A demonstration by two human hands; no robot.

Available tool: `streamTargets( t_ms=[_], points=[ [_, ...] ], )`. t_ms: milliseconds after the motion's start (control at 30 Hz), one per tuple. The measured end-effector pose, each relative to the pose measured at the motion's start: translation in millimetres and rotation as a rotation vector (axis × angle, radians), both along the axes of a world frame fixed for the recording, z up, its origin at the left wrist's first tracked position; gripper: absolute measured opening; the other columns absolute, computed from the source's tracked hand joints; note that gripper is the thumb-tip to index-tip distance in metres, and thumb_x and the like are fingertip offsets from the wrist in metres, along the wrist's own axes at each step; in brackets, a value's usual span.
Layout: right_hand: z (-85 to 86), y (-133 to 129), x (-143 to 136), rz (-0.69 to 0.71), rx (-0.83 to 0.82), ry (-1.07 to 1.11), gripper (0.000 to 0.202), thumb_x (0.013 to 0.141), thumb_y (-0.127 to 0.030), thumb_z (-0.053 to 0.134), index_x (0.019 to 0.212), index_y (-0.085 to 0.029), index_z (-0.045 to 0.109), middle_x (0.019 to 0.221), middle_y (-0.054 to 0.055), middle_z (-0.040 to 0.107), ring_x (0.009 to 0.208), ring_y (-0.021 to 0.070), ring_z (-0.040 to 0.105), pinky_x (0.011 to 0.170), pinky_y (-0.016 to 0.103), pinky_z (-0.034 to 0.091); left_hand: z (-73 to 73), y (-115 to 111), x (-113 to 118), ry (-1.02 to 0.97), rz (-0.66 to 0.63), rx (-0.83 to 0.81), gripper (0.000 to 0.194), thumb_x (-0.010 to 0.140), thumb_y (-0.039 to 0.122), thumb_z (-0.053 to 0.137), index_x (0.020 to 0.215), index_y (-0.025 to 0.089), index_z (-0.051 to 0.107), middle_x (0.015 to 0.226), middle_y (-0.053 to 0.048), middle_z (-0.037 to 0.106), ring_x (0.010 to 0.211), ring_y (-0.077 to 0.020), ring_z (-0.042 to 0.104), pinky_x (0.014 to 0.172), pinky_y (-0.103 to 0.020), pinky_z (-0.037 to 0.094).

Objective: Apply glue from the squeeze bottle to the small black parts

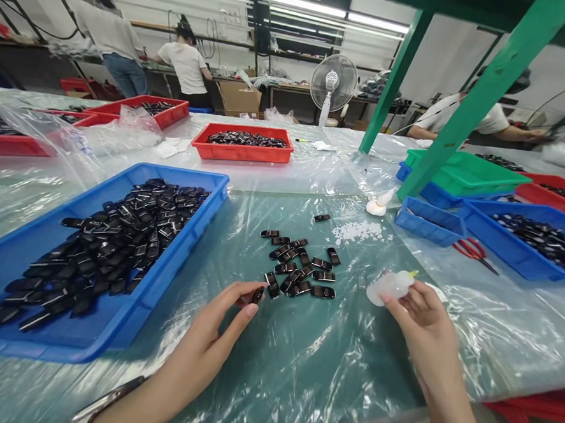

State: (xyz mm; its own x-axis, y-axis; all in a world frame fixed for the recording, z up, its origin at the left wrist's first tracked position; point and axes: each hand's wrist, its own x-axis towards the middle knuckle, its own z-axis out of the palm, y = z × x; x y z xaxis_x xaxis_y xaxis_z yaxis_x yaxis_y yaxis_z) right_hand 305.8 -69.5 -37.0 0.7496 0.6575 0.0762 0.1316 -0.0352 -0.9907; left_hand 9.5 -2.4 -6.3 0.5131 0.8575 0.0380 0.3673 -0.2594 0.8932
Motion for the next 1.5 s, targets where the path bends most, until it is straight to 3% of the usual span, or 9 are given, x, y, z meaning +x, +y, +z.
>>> streamTargets(
  t_ms=[233, 333, 567, 833, 1033, 1167, 1300, 1400, 1500],
  points=[
    [-14.2, -12, 31, 0.173, -0.059, -0.247, 0.071, 0.062, -0.050, 0.085, 0.123, -0.028, 0.056, 0.129, 0.009, 0.066, 0.117, 0.0325, 0.063, 0.097, 0.047, 0.053, -3.7, -1, -1, 0.014, -0.017, 0.032, 0.033, 0.104, 0.047, 0.038, 0.128, 0.032, 0.055, 0.110, -0.007, 0.062, 0.103, -0.0260, 0.062, 0.078, -0.038, 0.056],
    [-4.7, -14, 66, 0.213, -0.137, -0.336, 0.042, 0.077, -0.053, 0.075, 0.109, -0.027, 0.069, 0.116, 0.009, 0.073, 0.108, 0.0307, 0.068, 0.091, 0.041, 0.056, -4.6, 0, 0, 0.006, -0.014, 0.039, 0.032, 0.104, 0.046, 0.039, 0.127, 0.032, 0.056, 0.106, -0.006, 0.063, 0.098, -0.0251, 0.063, 0.083, -0.042, 0.056],
    [7.7, 66, 125, 0.280, -0.330, -0.620, 0.019, 0.095, -0.033, 0.064, 0.101, -0.016, 0.069, 0.097, 0.004, 0.071, 0.084, 0.0173, 0.069, 0.079, 0.038, 0.057, -3.3, -1, 2, -0.004, -0.040, 0.061, 0.030, 0.103, 0.044, 0.042, 0.124, 0.032, 0.058, 0.109, -0.006, 0.064, 0.098, -0.0241, 0.064, 0.085, -0.040, 0.056],
    [-0.9, 117, 122, 0.321, -0.431, -0.756, 0.015, 0.096, -0.033, 0.061, 0.096, -0.019, 0.068, 0.102, 0.004, 0.069, 0.085, 0.0162, 0.066, 0.077, 0.035, 0.056, -3.9, 3, -1, 0.056, -0.084, 0.056, 0.033, 0.103, 0.045, 0.041, 0.127, 0.030, 0.058, 0.107, -0.008, 0.065, 0.095, -0.0247, 0.064, 0.069, -0.033, 0.056],
    [25.0, 87, 121, 0.205, -0.347, -0.571, 0.019, 0.095, -0.034, 0.062, 0.087, -0.018, 0.065, 0.087, 0.001, 0.067, 0.075, 0.0140, 0.063, 0.071, 0.031, 0.054, -1.9, -1, 0, 0.024, -0.112, 0.001, 0.034, 0.104, 0.044, 0.041, 0.133, 0.033, 0.054, 0.117, -0.008, 0.062, 0.096, -0.0232, 0.063, 0.051, -0.022, 0.049],
    [43.7, 24, 106, -0.010, -0.136, -0.402, 0.019, 0.085, -0.045, 0.067, 0.084, -0.027, 0.064, 0.088, 0.004, 0.065, 0.078, 0.0224, 0.062, 0.077, 0.041, 0.052, -2.7, -4, 0, -0.003, -0.134, 0.061, 0.029, 0.104, 0.037, 0.041, 0.130, 0.033, 0.054, 0.120, -0.007, 0.060, 0.099, -0.0222, 0.063, 0.056, -0.024, 0.053],
    [33.6, -35, 62, -0.133, 0.004, -0.311, 0.024, 0.074, -0.051, 0.075, 0.083, -0.032, 0.064, 0.092, 0.005, 0.067, 0.084, 0.0303, 0.064, 0.077, 0.048, 0.052, -6.0, -9, 1, 0.000, -0.167, 0.229, 0.025, 0.104, 0.027, 0.044, 0.126, 0.030, 0.054, 0.120, -0.006, 0.061, 0.107, -0.0237, 0.062, 0.082, -0.035, 0.058],
    [17.6, -52, 6, 0.059, -0.065, -0.114, 0.017, 0.079, -0.049, 0.073, 0.075, -0.034, 0.068, 0.097, 0.002, 0.070, 0.109, 0.0307, 0.061, 0.077, 0.036, 0.054, -7.7, -13, 1, 0.030, -0.206, 0.354, 0.029, 0.104, 0.024, 0.043, 0.131, 0.031, 0.050, 0.120, -0.006, 0.060, 0.108, -0.0229, 0.061, 0.087, -0.037, 0.055],
    [11.6, -43, -59, 0.447, -0.029, 0.262, 0.014, 0.077, -0.046, 0.077, 0.083, -0.033, 0.076, 0.100, 0.004, 0.070, 0.092, 0.0269, 0.066, 0.068, 0.034, 0.058, -7.5, -13, 1, 0.047, -0.238, 0.487, 0.031, 0.105, 0.020, 0.041, 0.135, 0.027, 0.047, 0.118, -0.008, 0.060, 0.105, -0.0231, 0.061, 0.084, -0.037, 0.054]
  ],
)
